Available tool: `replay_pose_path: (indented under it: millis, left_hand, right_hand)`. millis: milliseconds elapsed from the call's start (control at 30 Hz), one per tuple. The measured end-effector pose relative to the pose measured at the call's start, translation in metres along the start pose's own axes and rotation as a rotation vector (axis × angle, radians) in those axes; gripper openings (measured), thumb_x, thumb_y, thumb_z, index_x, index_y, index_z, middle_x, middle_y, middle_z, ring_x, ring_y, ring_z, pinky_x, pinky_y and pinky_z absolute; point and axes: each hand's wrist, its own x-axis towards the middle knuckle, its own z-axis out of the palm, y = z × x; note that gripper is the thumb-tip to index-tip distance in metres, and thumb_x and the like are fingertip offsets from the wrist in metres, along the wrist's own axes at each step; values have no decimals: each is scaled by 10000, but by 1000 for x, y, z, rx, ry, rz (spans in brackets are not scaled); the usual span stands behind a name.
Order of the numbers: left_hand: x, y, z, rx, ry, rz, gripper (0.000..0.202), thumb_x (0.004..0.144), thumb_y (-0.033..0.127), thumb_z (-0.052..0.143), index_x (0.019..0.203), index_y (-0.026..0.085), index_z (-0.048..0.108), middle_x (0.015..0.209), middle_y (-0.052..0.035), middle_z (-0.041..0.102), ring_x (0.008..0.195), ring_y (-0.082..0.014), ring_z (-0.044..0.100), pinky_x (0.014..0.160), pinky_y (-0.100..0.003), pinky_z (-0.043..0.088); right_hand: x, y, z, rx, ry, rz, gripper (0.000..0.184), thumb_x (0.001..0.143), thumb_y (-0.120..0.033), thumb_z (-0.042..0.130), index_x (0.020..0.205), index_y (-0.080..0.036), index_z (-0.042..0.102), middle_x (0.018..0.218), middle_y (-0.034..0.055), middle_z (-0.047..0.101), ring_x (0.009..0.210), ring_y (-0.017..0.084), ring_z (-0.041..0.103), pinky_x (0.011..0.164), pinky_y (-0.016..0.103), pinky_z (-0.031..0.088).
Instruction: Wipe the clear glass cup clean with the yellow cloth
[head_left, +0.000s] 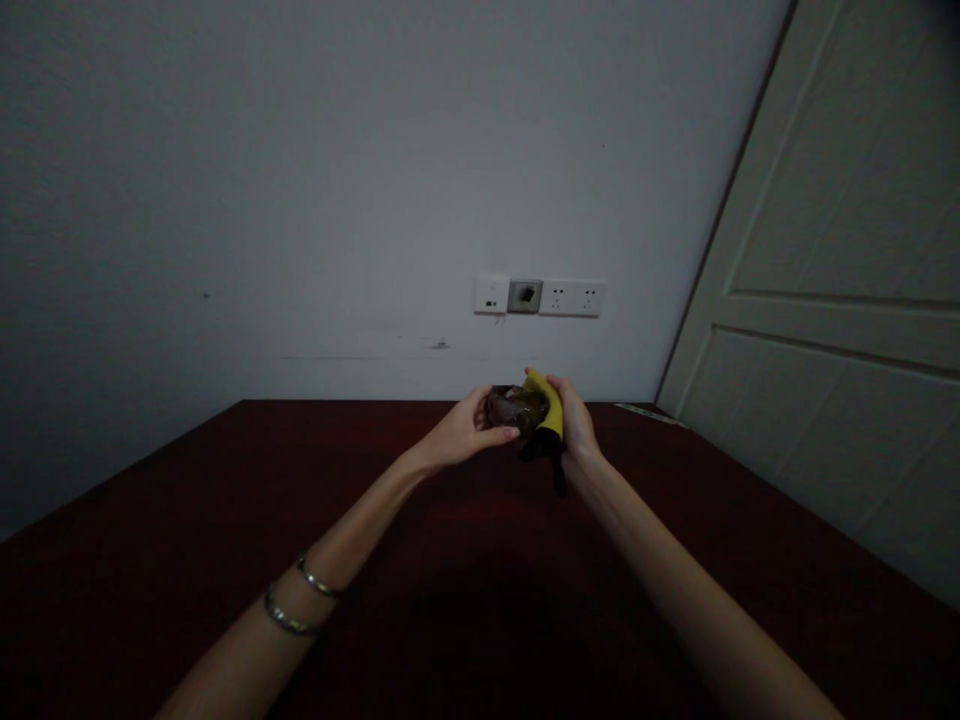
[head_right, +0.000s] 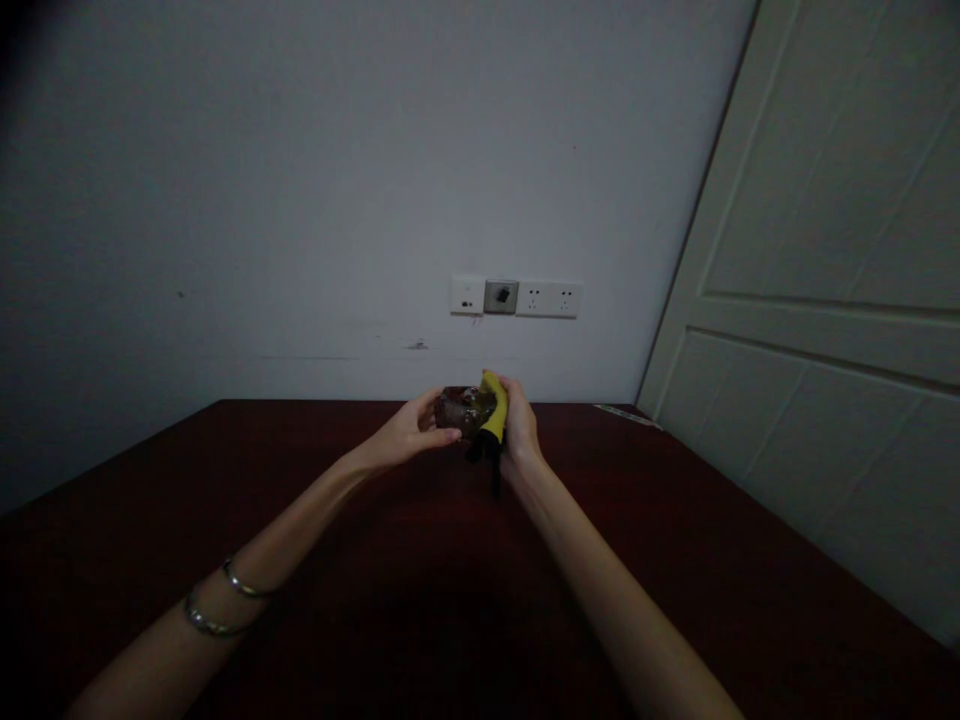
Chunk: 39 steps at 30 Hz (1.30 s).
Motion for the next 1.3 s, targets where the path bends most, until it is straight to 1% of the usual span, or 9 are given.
replay_pose_path:
  millis: [167,267,467,667,833,967,1133,1200,1300]
  left_hand:
    - [1,-4,4,38,153,-16,655,580,231,819,1085,148,411,1263,-206,522,1166,-301,541,1022,-525,379]
    - [1,-7,7,46,201,-1,697,558,232,830,1084,148,381,1271,-218,508,1163,-303,543,1018,-521,390]
    - [3,-16,9,-57,150,39,780,589,248,812,1233,165,380,1349,-188,473,1231,-291,493,1084,-516,317]
    - [-3,-4,8,81,91,8,866,620,238,784,1335,139,306,1394,-202,429,1263,-313,458,1101,-525,285]
    - [-3,-4,0,47,18,8,654,687,260,732,1256,143,431,1345,-179,495,1239,-300,485,1092,-510,296]
    - [1,-10,-2,13,111,41,669,584,238,814,1142,143,458,1256,-185,552,1144,-285,562,1040,-505,361]
    - [2,-12,1,33,222,-16,739,553,283,833,1109,171,360,1205,-176,561,1095,-283,586,974,-485,429]
    - [2,-11,3,50,219,-15,757,574,314,817,1138,160,336,1244,-201,528,1140,-296,556,997,-485,410]
    - [1,-8,4,86,174,4,809,603,339,790,1225,134,314,1367,-234,417,1260,-312,452,1085,-477,313]
  right_hand:
    - [-4,0,4,14,-15,1,172,770,-290,529,790,-182,662,591,-18,651,499,130,571,523,237,488]
    - [-4,-1,6,26,-9,-19,164,775,-273,527,796,-181,662,588,-24,638,512,127,571,530,234,488]
    - [-2,-2,6,36,-12,-20,163,771,-277,538,803,-185,669,616,-22,652,546,125,580,594,244,507]
    - [-2,-3,6,17,6,57,192,768,-257,520,834,-174,681,555,-9,644,503,143,579,556,253,519]
    - [-1,-2,2,5,-19,64,200,784,-264,497,806,-177,675,564,-1,647,507,146,590,552,255,515]
    - [-4,-1,3,25,-11,48,195,796,-266,492,741,-179,658,586,-3,651,536,139,595,573,244,515]
    - [-11,2,10,72,-12,32,154,778,-259,528,724,-182,650,601,-13,652,509,116,567,526,219,492]
    - [-12,2,12,68,3,34,153,775,-255,529,723,-178,651,595,-14,651,496,110,558,510,211,487]
    - [-11,0,12,48,-2,16,163,775,-246,515,738,-177,657,560,-20,639,470,115,548,525,224,504]
